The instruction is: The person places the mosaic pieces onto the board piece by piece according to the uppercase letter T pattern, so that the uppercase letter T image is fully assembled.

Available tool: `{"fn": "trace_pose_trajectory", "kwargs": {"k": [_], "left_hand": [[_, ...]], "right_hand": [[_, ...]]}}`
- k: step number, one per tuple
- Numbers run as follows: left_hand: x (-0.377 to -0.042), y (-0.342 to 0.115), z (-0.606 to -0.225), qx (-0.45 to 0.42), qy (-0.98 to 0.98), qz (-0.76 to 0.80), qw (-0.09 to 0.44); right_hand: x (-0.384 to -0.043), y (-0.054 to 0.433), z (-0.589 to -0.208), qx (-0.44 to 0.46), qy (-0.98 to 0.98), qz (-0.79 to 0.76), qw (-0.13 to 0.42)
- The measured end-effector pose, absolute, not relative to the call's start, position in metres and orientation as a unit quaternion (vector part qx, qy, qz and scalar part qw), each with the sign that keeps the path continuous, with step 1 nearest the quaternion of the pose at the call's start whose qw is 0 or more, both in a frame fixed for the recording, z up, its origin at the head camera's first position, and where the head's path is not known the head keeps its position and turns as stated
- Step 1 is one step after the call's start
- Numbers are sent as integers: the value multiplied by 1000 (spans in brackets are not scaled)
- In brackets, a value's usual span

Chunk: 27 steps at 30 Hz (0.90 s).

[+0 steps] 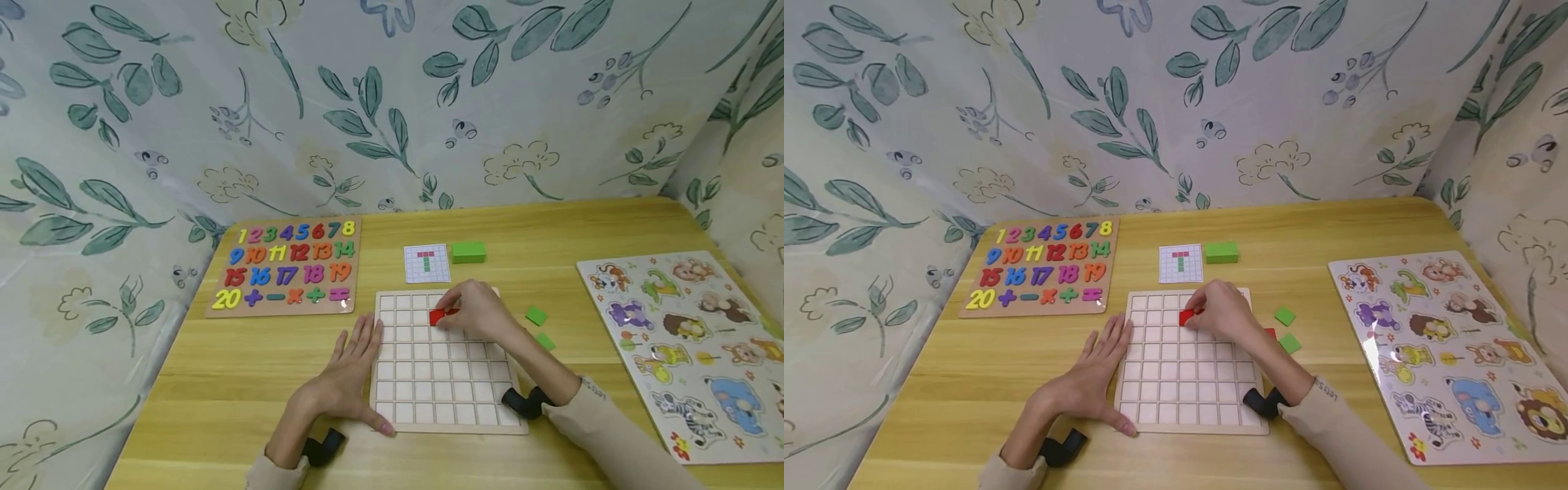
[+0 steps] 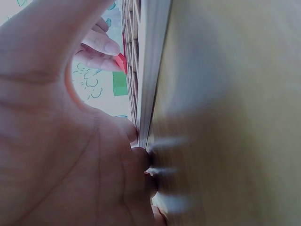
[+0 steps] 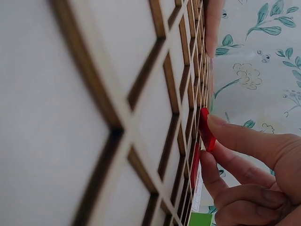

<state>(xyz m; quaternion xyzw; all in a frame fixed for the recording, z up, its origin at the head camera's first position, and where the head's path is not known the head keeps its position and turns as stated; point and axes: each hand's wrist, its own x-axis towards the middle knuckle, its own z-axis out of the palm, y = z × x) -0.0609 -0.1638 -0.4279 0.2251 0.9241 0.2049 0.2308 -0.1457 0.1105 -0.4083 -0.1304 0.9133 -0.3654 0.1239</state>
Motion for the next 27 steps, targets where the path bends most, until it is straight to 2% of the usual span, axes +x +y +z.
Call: {"fn": "trace_pose_trajectory", "kwargs": {"k": [19,27], "left_hand": [[-61,-163,-428,222,924,206,234],[-61,-164,-429,225,922,210,232]], "right_hand": [[-147,109,-411,-127,916,-364,115],[-149,109,-414,-111,904,-392,127]]}}
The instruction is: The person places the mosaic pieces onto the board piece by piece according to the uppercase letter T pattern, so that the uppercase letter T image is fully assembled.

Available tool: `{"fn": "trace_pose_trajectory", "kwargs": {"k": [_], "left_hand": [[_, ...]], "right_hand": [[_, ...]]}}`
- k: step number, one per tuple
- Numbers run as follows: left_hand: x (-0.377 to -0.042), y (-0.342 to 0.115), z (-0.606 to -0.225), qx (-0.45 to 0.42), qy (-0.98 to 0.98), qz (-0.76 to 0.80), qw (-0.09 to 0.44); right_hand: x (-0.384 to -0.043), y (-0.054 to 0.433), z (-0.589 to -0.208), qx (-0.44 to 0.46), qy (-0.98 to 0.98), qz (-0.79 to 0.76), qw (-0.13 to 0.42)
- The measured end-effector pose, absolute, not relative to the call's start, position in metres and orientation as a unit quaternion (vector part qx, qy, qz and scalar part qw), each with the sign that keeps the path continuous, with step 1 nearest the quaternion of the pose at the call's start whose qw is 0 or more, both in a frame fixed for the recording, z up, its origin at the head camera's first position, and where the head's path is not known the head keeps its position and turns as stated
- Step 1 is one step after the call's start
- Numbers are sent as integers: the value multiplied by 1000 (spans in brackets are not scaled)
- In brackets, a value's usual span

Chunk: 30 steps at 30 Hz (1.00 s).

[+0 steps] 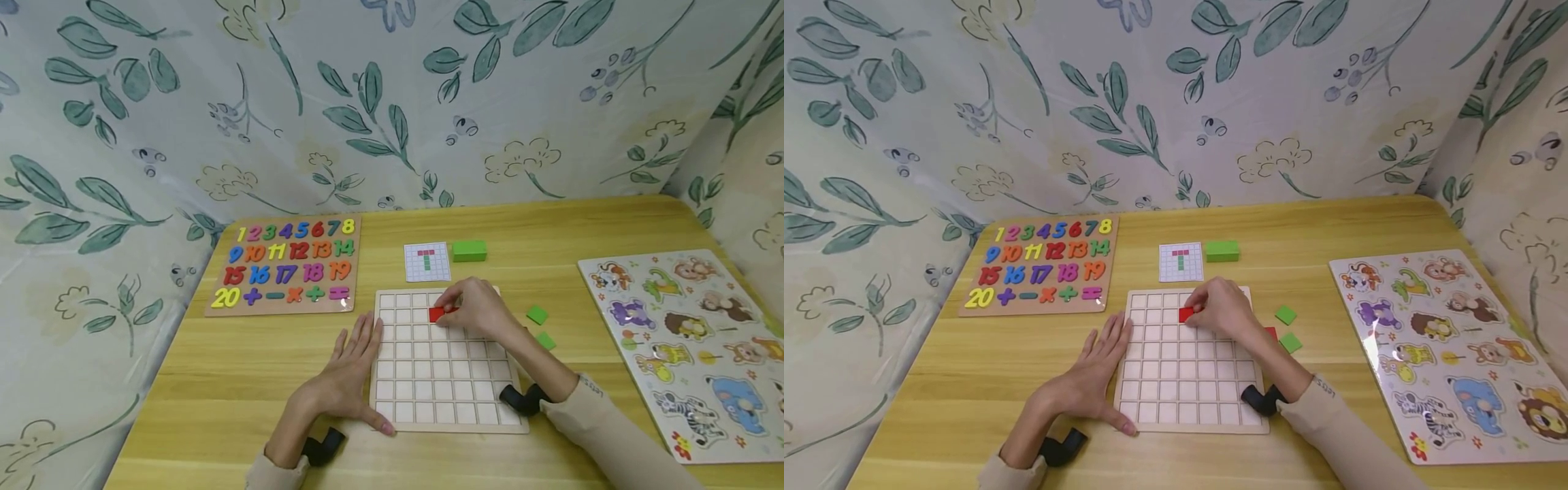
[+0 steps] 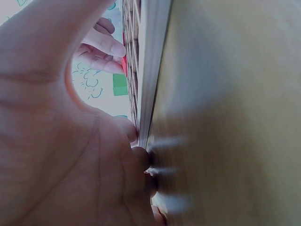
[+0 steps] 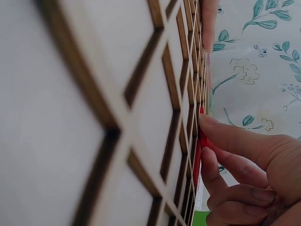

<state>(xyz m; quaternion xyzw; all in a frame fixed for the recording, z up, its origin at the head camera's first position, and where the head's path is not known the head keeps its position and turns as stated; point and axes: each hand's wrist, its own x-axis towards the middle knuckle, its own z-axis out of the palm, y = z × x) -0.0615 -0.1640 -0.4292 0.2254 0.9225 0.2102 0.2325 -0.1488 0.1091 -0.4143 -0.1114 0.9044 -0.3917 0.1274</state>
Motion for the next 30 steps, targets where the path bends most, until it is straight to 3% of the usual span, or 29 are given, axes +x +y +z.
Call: {"fn": "trace_pose_trajectory", "kwargs": {"k": [21,30], "left_hand": [[-61,-162,-426,230,923,210,227],[-61,-163,-427,229,924,207,227]], "right_hand": [[-149,112,-411,-131,893,-408,137],[-148,150,-406,-85,881,-442,146]]}}
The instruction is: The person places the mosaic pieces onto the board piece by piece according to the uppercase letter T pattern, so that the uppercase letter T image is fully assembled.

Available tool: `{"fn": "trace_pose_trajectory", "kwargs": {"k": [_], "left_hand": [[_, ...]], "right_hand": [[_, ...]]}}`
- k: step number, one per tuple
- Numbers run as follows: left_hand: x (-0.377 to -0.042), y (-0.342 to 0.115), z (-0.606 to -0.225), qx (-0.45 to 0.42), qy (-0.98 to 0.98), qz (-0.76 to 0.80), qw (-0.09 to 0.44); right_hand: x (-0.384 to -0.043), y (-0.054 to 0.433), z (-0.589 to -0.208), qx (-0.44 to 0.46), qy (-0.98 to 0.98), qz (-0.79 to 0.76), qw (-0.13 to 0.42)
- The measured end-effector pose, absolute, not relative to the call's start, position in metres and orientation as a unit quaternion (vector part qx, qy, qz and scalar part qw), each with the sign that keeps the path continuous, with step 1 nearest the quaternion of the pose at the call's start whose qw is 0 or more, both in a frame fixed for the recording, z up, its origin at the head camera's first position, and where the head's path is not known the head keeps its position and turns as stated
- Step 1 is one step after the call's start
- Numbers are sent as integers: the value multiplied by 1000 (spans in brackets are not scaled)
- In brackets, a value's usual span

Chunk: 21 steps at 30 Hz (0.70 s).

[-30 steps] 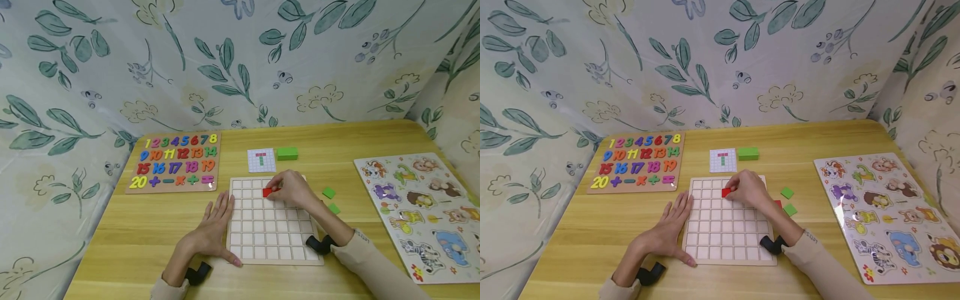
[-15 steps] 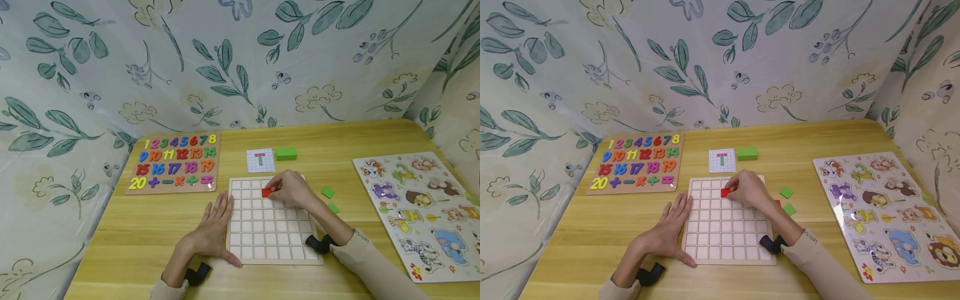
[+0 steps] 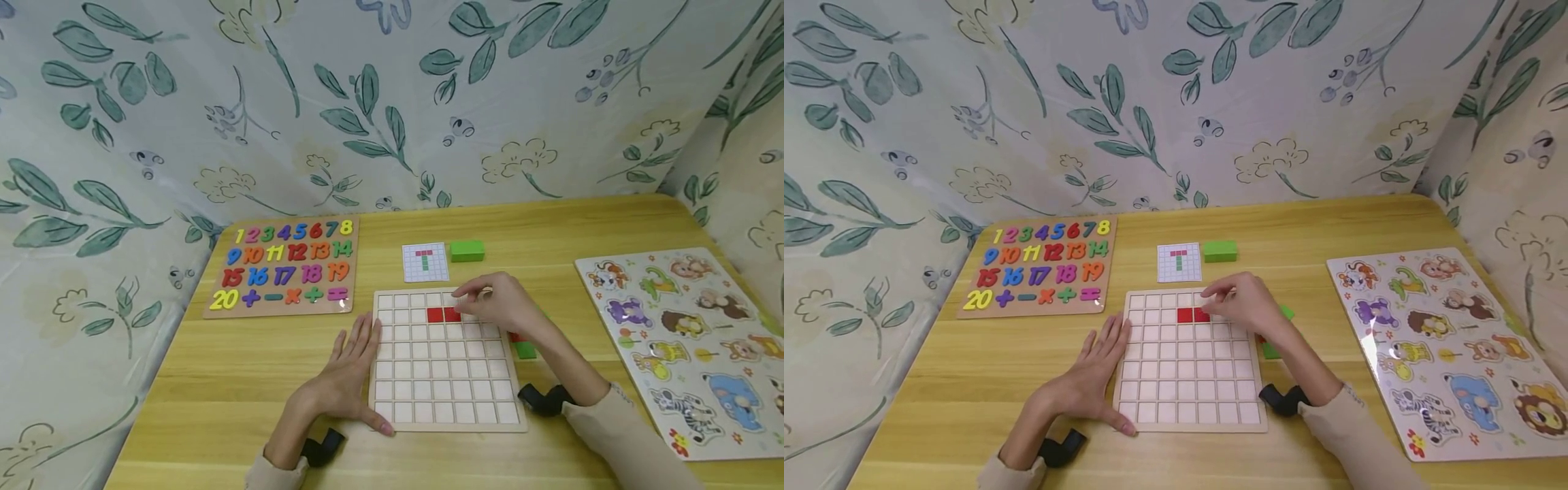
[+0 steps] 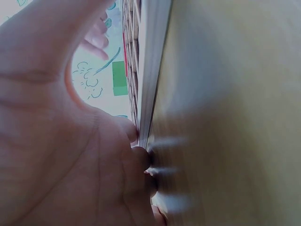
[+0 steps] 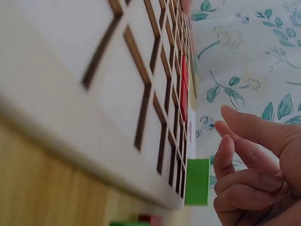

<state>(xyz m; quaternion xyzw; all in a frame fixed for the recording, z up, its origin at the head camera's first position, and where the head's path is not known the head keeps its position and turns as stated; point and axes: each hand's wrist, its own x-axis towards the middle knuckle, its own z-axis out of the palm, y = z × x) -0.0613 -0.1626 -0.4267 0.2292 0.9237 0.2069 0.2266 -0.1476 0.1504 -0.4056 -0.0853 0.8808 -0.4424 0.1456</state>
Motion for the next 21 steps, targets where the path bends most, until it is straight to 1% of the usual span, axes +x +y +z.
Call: {"fn": "trace_pose_trajectory", "kwargs": {"k": [5,12,21], "left_hand": [[-61,-163,-428,228,924,204,229],[-61,-163,-430,229,924,205,227],[-61,-163,-429,227,924,207,228]], "right_hand": [[-143,184,-403,-66,872,-457,164],[-136,222,-409,-62,876,-443,179],[-135,242,-415,-60,870,-430,235]]}}
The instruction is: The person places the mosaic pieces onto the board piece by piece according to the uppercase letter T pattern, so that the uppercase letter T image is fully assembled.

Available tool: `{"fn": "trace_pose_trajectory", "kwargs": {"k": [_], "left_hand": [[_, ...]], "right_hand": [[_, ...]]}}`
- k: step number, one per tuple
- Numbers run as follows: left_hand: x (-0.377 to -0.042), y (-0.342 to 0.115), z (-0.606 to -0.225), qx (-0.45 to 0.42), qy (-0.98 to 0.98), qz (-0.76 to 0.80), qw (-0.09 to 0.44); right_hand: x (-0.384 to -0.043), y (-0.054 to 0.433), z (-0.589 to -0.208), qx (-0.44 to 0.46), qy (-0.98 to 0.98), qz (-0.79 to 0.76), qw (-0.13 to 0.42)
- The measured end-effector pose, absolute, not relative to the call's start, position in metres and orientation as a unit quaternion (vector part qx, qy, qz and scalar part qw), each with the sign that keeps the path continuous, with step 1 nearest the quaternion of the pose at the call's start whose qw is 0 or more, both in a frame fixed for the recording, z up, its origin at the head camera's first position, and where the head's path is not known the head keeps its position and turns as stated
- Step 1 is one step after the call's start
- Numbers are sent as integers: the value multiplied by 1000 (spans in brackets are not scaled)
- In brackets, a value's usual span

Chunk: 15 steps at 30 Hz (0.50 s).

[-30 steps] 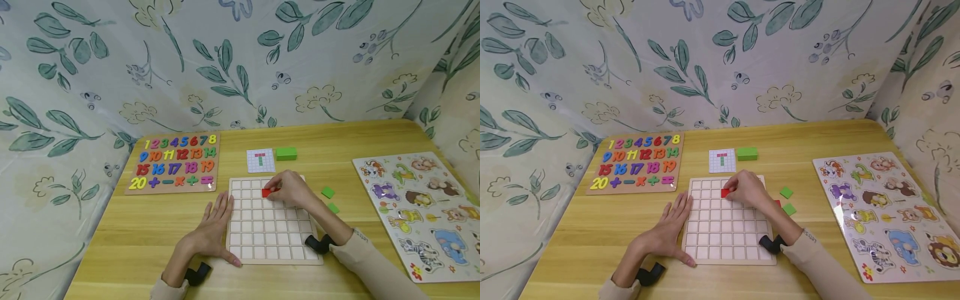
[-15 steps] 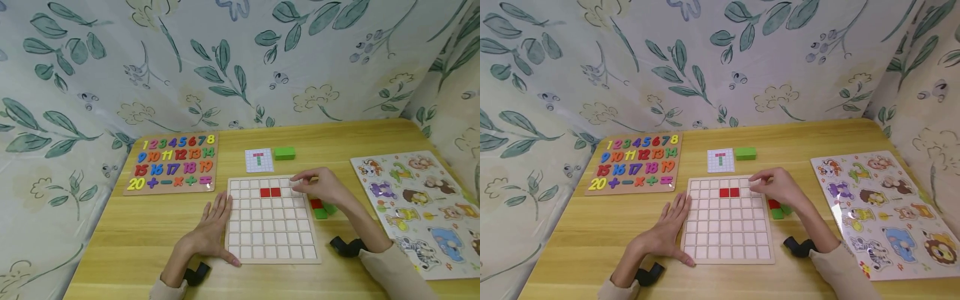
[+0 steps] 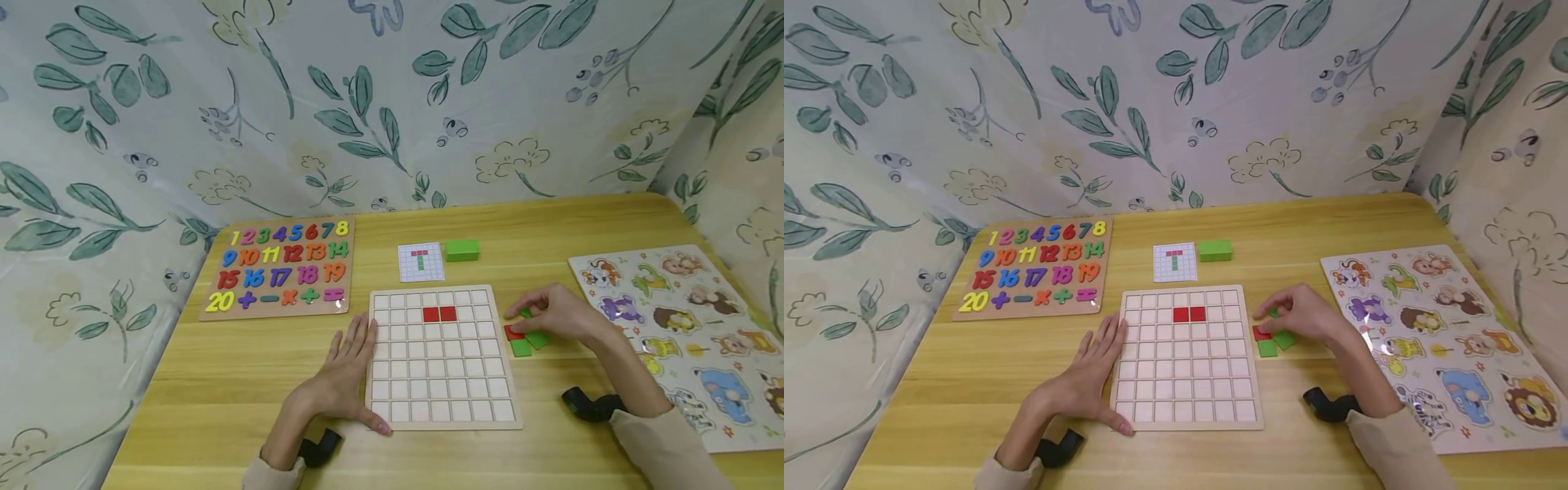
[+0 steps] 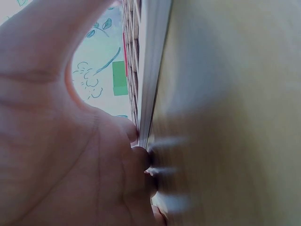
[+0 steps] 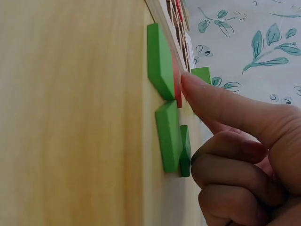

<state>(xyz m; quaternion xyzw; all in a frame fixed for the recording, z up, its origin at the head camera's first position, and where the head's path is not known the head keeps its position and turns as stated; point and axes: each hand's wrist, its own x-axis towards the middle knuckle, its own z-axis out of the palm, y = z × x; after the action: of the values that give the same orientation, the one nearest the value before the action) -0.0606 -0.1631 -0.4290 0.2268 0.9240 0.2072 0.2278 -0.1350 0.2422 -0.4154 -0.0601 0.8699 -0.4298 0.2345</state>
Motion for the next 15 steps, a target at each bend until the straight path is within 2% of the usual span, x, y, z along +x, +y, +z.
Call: {"fn": "trace_pose_trajectory", "kwargs": {"k": [5,12,15], "left_hand": [[-61,-163,-429,226,924,208,229],[-61,-163,-429,225,923,208,231],[-61,-163,-429,225,923,211,231]], "right_hand": [[-135,242,-417,-54,872,-424,238],[-137,237,-418,-38,897,-404,174],[-137,236,-417,-39,896,-405,176]]}}
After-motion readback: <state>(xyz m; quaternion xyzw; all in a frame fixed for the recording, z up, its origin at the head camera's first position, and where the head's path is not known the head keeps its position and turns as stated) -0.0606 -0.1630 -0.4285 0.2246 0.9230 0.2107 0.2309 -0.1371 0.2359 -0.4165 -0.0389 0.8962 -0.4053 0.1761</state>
